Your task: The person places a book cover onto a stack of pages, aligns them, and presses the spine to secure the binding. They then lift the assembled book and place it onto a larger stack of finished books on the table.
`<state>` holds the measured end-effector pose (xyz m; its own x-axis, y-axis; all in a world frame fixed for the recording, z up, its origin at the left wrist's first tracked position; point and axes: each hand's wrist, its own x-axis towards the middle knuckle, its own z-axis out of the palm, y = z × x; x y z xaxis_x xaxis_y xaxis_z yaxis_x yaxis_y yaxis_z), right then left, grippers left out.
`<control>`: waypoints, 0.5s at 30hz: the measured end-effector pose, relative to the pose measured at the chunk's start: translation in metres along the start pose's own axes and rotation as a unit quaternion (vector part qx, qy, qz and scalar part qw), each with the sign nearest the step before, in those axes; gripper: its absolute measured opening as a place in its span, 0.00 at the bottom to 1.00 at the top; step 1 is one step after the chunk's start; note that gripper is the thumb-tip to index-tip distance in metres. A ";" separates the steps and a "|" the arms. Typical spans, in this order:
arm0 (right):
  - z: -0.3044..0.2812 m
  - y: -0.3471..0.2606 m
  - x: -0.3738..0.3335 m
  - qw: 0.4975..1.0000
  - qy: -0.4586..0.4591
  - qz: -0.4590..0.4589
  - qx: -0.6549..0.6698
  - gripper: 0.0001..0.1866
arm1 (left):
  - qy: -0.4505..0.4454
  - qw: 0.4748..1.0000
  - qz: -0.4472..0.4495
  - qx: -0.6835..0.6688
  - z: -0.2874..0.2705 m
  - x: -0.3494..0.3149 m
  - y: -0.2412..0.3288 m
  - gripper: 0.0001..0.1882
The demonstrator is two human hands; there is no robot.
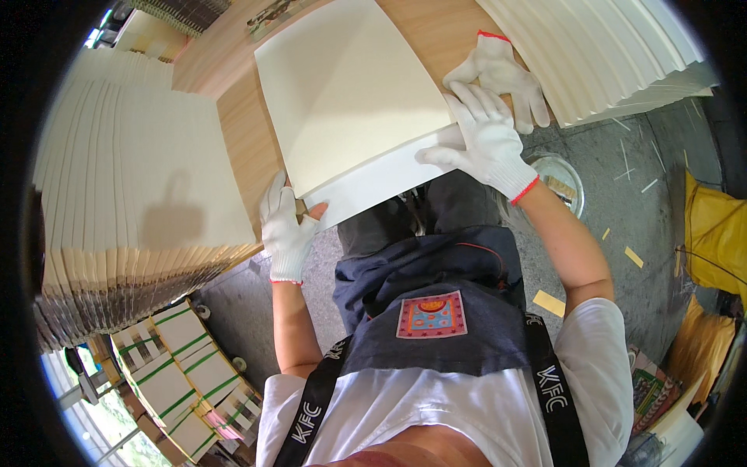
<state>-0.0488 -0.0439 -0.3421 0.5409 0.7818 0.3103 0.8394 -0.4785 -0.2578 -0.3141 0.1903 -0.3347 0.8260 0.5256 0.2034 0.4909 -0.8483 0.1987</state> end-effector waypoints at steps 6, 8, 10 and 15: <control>-0.001 0.003 0.003 1.000 0.004 -0.011 0.006 0.52 | -0.004 1.000 0.020 0.019 -0.001 0.001 -0.001 0.37; -0.001 0.002 0.004 1.000 0.008 -0.009 -0.002 0.52 | -0.004 1.000 0.021 0.008 -0.002 0.001 -0.003 0.38; 0.000 0.002 0.004 1.000 0.003 -0.001 -0.008 0.52 | 0.000 1.000 0.023 0.002 -0.002 0.001 -0.002 0.37; -0.002 -0.004 0.005 1.000 -0.008 0.018 -0.024 0.53 | 0.006 1.000 0.017 0.010 -0.004 0.002 -0.001 0.34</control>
<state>-0.0491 -0.0383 -0.3379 0.5703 0.7696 0.2874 0.8212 -0.5248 -0.2243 -0.3142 0.1923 -0.3306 0.8392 0.4966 0.2215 0.4675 -0.8670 0.1723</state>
